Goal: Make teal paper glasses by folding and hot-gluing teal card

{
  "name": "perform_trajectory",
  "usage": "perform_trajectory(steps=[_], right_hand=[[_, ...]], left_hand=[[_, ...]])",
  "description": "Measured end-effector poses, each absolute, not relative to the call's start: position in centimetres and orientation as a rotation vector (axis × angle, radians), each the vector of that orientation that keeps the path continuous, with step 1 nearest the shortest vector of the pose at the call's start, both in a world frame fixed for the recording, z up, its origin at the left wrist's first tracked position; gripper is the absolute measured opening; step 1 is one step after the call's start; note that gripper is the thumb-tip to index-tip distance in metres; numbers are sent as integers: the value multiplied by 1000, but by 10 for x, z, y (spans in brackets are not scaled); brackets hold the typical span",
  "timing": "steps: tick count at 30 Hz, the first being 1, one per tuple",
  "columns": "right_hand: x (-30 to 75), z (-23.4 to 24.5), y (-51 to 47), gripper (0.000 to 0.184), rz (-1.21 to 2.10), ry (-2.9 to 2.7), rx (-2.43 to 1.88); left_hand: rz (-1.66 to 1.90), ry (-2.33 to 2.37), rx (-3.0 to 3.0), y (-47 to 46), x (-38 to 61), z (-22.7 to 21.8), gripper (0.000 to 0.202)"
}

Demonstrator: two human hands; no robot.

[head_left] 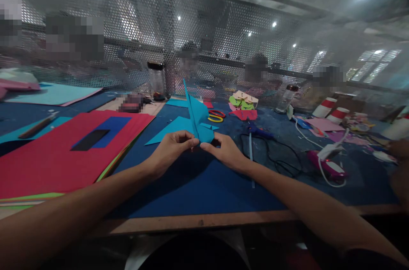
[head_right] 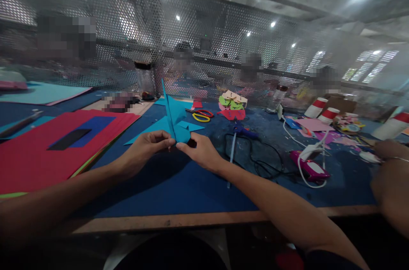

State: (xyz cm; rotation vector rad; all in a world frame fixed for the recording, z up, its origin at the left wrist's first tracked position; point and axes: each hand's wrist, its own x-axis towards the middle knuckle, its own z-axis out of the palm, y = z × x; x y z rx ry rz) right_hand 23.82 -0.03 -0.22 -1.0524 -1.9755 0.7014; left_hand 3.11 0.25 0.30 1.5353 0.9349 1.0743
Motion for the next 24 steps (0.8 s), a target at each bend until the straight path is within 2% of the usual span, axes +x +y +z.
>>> perform_trajectory(steps=[6, 16, 24], right_hand=[[241, -3, 2, 29, 739, -1967, -1020], [240, -4, 3, 41, 892, -1872, -1029], [239, -2, -1, 37, 833, -1997, -1003]], left_hand=[[1058, 924, 1521, 3, 31, 2, 35], [1058, 909, 1468, 4, 30, 2, 35], [1051, 884, 1426, 4, 29, -1, 30]])
